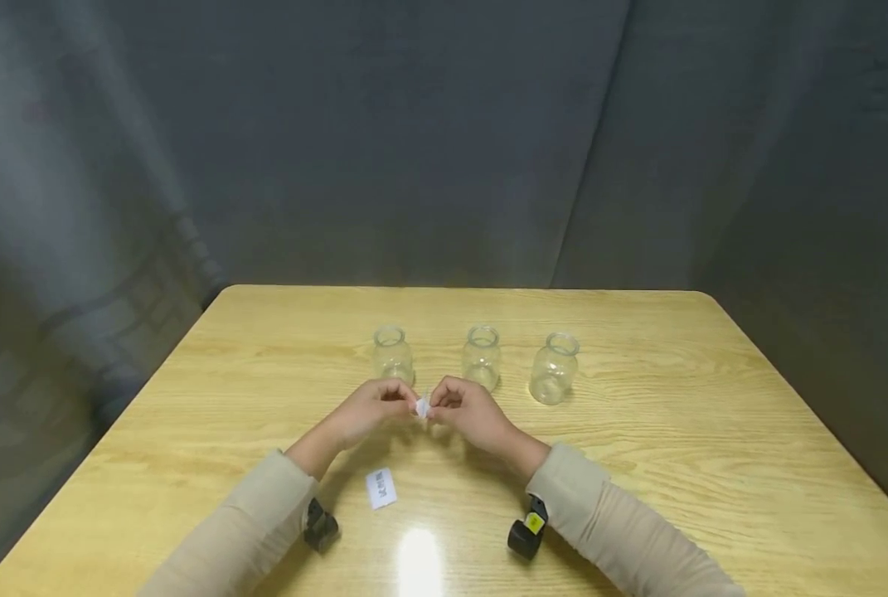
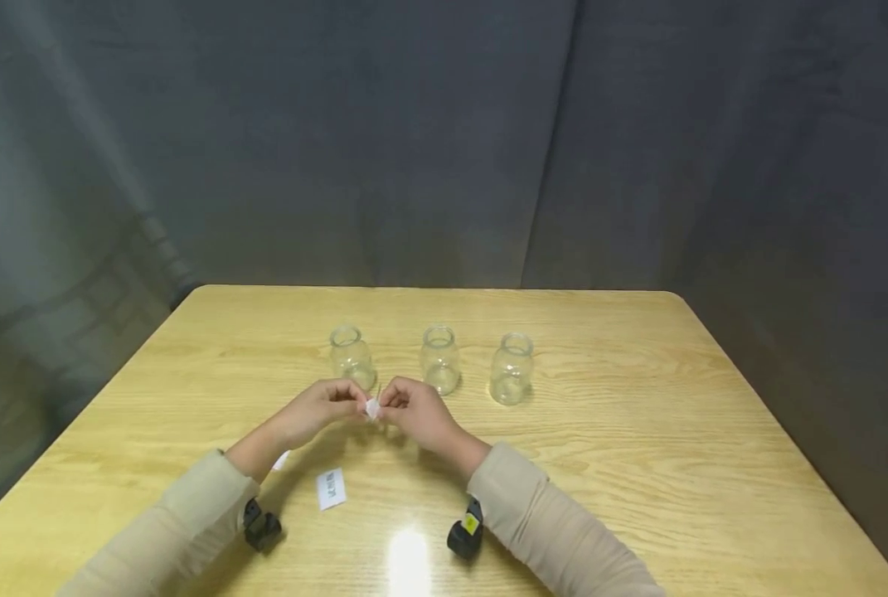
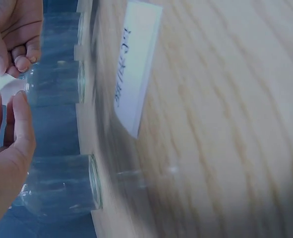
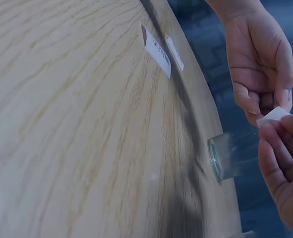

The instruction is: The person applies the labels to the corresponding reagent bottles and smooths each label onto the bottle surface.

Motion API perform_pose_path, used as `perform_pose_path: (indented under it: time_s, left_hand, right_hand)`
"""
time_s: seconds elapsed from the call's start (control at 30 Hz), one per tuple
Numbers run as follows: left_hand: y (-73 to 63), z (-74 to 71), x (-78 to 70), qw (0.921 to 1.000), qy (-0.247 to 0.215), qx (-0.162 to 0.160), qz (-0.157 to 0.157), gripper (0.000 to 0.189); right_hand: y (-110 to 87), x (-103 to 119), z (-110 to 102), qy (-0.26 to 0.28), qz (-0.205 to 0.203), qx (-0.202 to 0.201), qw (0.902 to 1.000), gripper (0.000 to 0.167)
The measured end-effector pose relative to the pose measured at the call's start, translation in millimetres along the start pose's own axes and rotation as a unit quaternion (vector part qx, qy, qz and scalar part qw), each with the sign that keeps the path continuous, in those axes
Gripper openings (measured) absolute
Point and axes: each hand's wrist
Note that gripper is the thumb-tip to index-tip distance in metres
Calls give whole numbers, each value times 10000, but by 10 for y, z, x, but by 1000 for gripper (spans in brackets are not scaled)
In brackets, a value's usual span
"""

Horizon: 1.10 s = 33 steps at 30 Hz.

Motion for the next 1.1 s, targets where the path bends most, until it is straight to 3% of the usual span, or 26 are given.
perform_pose_path:
  time_s: [0.2,0.43,0.9,1.1]
  left_hand:
    - [7,0,-15,9993,-331,-156,72,7]
    - [34,10,25,9983,-545,-192,75,3]
    - [3,-6,60,9991,-407,-76,-73,18]
    - [-10,-15,65,9992,-378,-38,-152,18]
  right_hand:
    - [18,-49,-20,178,16,-134,9998,8]
    - [-12,-59,-57,275,32,182,9995,22]
    - [-44,-65,-122,-418,-42,640,9971,20]
    - [-58,-84,-148,-482,43,931,9945,19]
Point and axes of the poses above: each hand's wrist, its own y-axis towards the middle knuckle, its own z-axis out of the palm, x = y × z, and after that the axes turned 15 degrees about x, right-handed
